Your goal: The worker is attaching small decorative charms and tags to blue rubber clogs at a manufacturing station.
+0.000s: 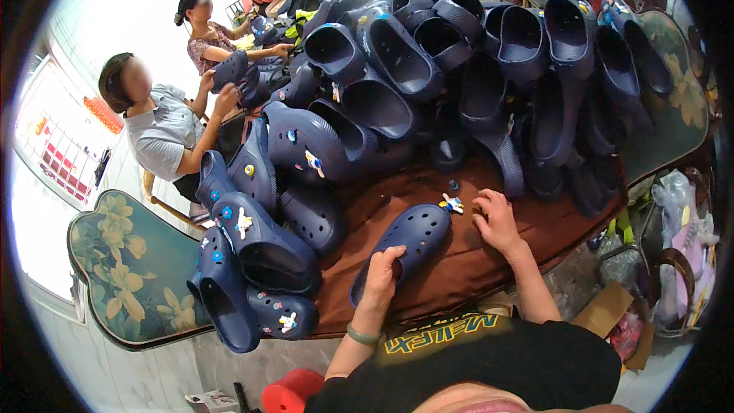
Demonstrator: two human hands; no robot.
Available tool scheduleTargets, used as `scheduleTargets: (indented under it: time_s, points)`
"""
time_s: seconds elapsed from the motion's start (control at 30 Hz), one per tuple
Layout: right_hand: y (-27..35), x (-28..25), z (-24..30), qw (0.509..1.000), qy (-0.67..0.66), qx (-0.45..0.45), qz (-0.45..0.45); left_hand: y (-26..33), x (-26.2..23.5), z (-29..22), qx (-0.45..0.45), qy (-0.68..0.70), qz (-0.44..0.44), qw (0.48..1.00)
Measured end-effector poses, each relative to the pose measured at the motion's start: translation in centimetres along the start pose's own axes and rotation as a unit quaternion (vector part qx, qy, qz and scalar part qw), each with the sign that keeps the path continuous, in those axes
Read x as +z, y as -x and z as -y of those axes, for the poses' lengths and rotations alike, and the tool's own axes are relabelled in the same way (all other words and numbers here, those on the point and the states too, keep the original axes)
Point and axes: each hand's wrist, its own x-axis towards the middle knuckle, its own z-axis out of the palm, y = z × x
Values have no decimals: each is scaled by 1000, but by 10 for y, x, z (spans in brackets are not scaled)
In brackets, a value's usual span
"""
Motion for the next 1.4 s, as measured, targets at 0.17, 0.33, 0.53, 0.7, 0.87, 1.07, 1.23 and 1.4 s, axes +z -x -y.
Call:
scheduleTargets:
  time_s: [0.17, 0.33, 0.53, 0.7, 0.87, 1.07, 1.23, 1.4]
  points:
    - [-4, 11, 20, 997, 17, -74, 3, 16, 9, -13, 72, -66, 4, 995]
    - [-8, 33, 17, 990, 53, -124, 38, 2, -28, 6, 33, -111, -42, 992]
    - [-10, 33, 17, 996, -35, -73, 28, 8, -11, -10, 17, 12, 3, 1000]
    - [-8, 27, 19, 996, -79, -46, -9, 14, -11, -13, -1, 14, 19, 1000]
    - [-4, 11, 41, 989, -129, -35, -65, 16, -15, -5, 9, 9, 24, 1000]
    - [-9, 26, 60, 972, -225, 43, -40, 1, -7, -8, 28, 108, -13, 994]
    - [-6, 38, 78, 968, -249, 20, -23, -11, -23, -6, -25, 137, -11, 990]
    - [17, 45, 86, 976, -209, -52, -31, 2, -17, -4, -14, 147, -20, 989]
